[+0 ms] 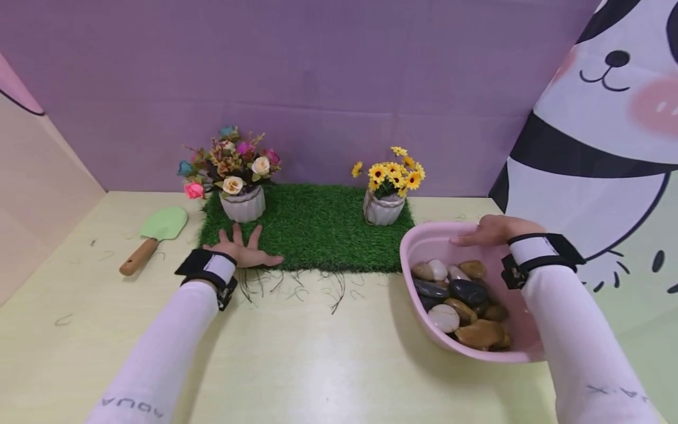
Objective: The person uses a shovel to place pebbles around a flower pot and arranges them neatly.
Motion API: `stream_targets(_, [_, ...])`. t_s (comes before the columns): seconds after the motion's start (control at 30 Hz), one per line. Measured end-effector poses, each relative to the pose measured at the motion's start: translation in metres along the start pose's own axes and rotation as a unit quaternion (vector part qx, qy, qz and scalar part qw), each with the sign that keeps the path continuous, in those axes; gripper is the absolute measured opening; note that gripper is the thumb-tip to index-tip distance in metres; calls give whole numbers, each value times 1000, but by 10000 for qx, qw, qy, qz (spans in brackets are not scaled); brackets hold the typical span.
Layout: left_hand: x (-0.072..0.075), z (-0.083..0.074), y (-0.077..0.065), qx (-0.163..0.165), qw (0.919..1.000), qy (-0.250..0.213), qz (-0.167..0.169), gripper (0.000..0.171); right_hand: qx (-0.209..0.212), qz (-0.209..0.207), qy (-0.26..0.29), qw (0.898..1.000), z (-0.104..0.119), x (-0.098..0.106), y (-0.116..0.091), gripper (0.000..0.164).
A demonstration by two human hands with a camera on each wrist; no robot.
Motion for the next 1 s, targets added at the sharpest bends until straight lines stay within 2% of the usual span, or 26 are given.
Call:
stream_targets(0.13, [-1, -1, 0, -7, 10000, 36, 27, 87, 87, -34, 98, 9999, 6, -4, -4, 114])
stream_targets(0.2, [-1, -2, 0, -19, 10000, 56, 44, 87, 203, -85, 110, 9997, 10, -6, -4, 112])
stream_targets(0.3, [1, -3, -1, -62, 9998, 164, 34, 88, 421, -212, 91, 9988, 17, -6, -6, 105])
stream_targets(0.47, [3, -3, -1, -128, 9993, 360, -7, 92, 491, -315, 73, 9983, 24, -7, -11, 97])
stream_targets(0.8, [2, 0, 0, -41, 9994, 341, 17, 93, 494, -137, 139, 9986, 48, -9, -21, 86])
stream_targets(1.0, [3, -3, -1, -48, 9993, 360, 16, 92, 563, -39, -90, 9984, 62, -10, -25, 74])
Point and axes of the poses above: each hand's wrist, its own y-axis towards the middle knuckle, its own x-axis out of the back of the hand, z = x × y, the point moved 7 cm from there along y, towards the middle knuckle, and after that the axes turned 12 degrees about -x, right-handed, at the moved point
